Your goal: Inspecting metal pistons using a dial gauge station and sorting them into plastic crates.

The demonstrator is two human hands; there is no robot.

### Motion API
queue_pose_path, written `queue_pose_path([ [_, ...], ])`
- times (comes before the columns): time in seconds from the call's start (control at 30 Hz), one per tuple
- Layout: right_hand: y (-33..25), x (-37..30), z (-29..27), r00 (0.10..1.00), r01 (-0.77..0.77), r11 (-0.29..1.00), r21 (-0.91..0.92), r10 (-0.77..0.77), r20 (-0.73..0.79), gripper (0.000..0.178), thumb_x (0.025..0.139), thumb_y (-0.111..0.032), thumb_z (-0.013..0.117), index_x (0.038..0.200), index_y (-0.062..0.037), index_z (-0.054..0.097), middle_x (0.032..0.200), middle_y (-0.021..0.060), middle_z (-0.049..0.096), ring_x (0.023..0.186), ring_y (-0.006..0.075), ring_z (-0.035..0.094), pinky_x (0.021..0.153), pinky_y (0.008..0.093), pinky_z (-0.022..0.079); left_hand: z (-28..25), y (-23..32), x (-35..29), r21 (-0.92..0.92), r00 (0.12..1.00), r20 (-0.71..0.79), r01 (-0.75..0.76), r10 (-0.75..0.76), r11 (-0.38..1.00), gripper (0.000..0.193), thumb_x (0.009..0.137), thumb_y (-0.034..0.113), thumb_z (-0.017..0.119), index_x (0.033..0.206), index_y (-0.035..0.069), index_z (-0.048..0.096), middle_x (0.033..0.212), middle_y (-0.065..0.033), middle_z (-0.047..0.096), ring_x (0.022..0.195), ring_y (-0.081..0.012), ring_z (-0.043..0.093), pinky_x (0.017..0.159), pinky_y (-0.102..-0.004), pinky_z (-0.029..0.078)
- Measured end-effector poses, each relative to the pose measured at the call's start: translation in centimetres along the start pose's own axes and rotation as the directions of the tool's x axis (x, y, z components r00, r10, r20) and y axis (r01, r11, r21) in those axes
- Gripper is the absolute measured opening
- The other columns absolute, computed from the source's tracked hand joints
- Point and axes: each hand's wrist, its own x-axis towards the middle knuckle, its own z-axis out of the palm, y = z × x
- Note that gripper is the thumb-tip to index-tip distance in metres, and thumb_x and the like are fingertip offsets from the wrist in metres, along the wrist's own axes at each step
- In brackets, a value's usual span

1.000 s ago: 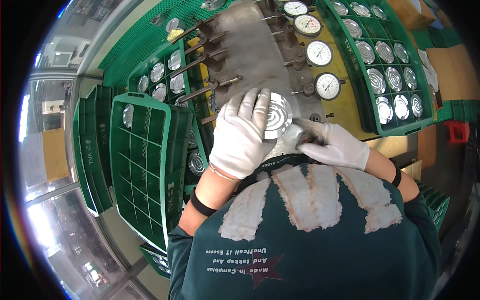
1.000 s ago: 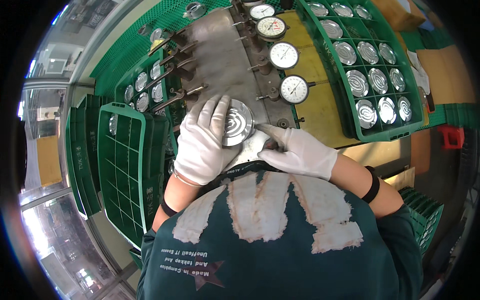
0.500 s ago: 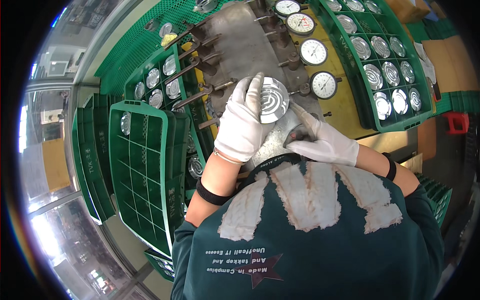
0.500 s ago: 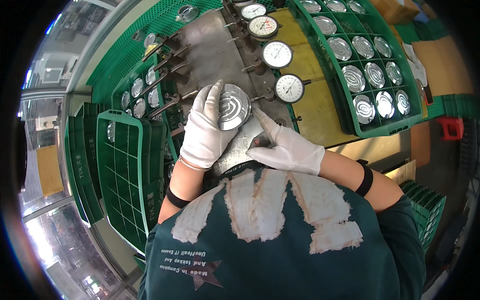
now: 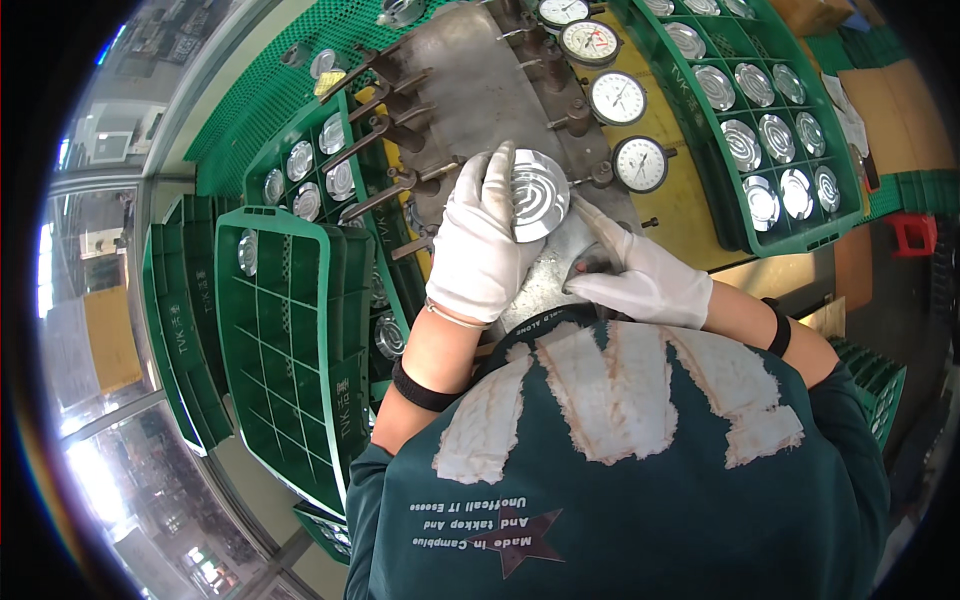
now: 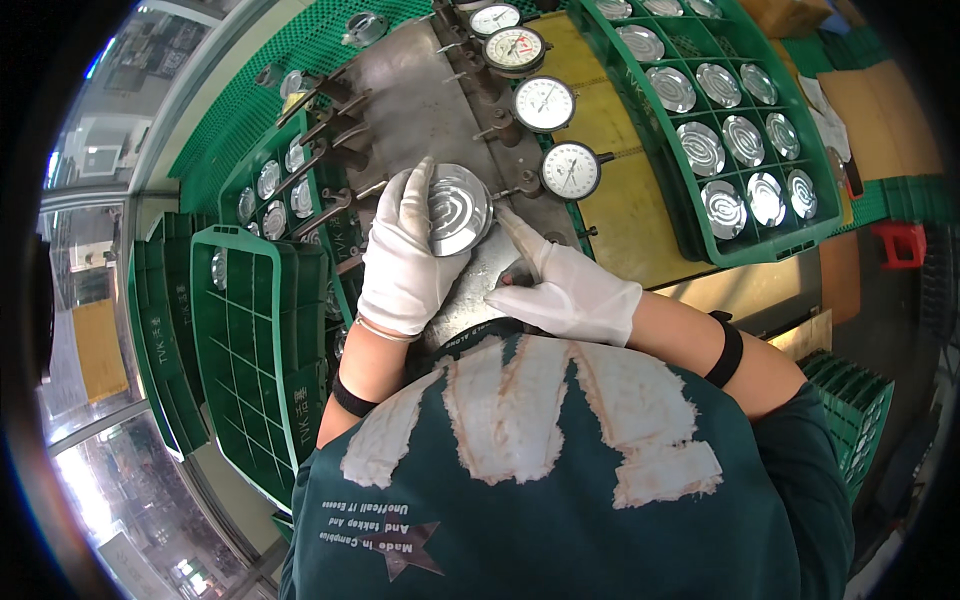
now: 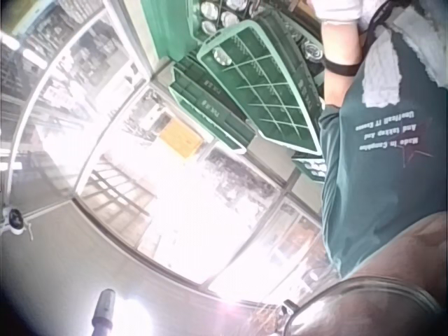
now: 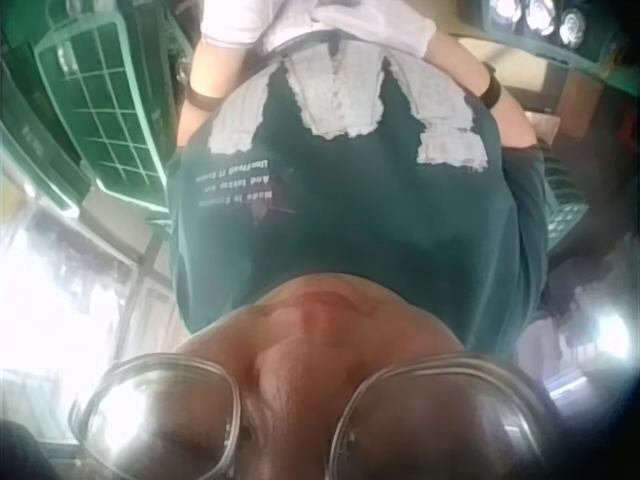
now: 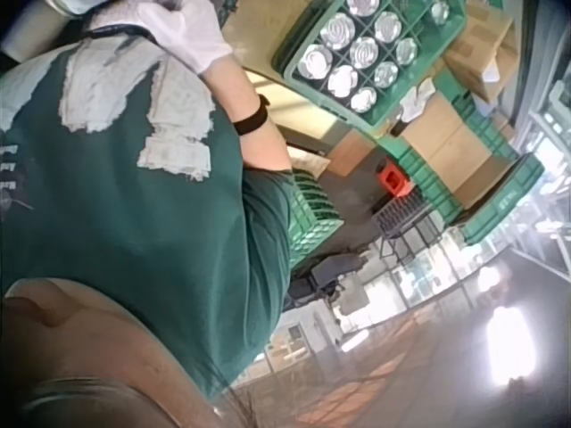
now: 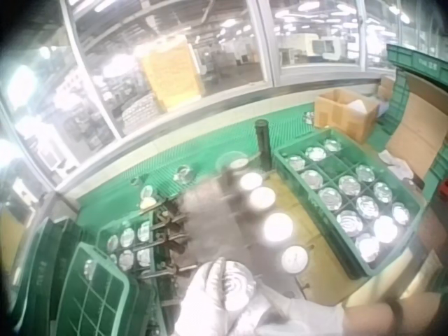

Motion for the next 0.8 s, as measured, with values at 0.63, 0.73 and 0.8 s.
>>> queue_pose_path([
  [0.63,-4.4,1.5,-17.8,0.879,0.368,0.928,0.052,-0.330,-0.345,0.057,0.091,-0.022,0.062,0.139,-0.0011,0.041,0.118,0.0150,0.062,0.104,0.0240,0.064,0.085,0.0349,0.055,-6.4,3.1,-3.9,-0.411,0.957,-0.053,0.241,-0.287,0.879,0.069,0.073,-0.005,0.067,0.139,-0.001,0.046,0.123,-0.0194,0.061,0.097,-0.0252,0.067,0.090,-0.0366,0.052],
  [0.73,-3.1,3.3,-27.8,0.666,0.118,0.963,-0.244,-0.259,-0.700,0.088,0.082,-0.032,0.072,0.151,0.0002,0.026,0.128,0.0160,0.059,0.108,0.0251,0.064,0.092,0.0326,0.051,-6.7,3.2,-6.4,-0.521,0.846,-0.057,0.427,-0.529,0.739,0.067,0.076,-0.010,0.062,0.140,-0.001,0.046,0.117,-0.0155,0.064,0.096,-0.0193,0.065,0.092,-0.0337,0.050],
  [0.8,-1.4,4.6,-32.3,0.616,-0.105,0.955,-0.277,-0.156,-0.772,0.099,0.075,-0.041,0.075,0.151,0.0004,0.028,0.128,0.0163,0.061,0.105,0.0248,0.065,0.090,0.0321,0.051,-7.0,3.0,-8.6,-0.534,0.774,-0.089,0.495,-0.627,0.686,0.064,0.079,-0.012,0.058,0.141,0.000,0.046,0.124,-0.0152,0.061,0.097,-0.0173,0.062,0.089,-0.0314,0.050],
])
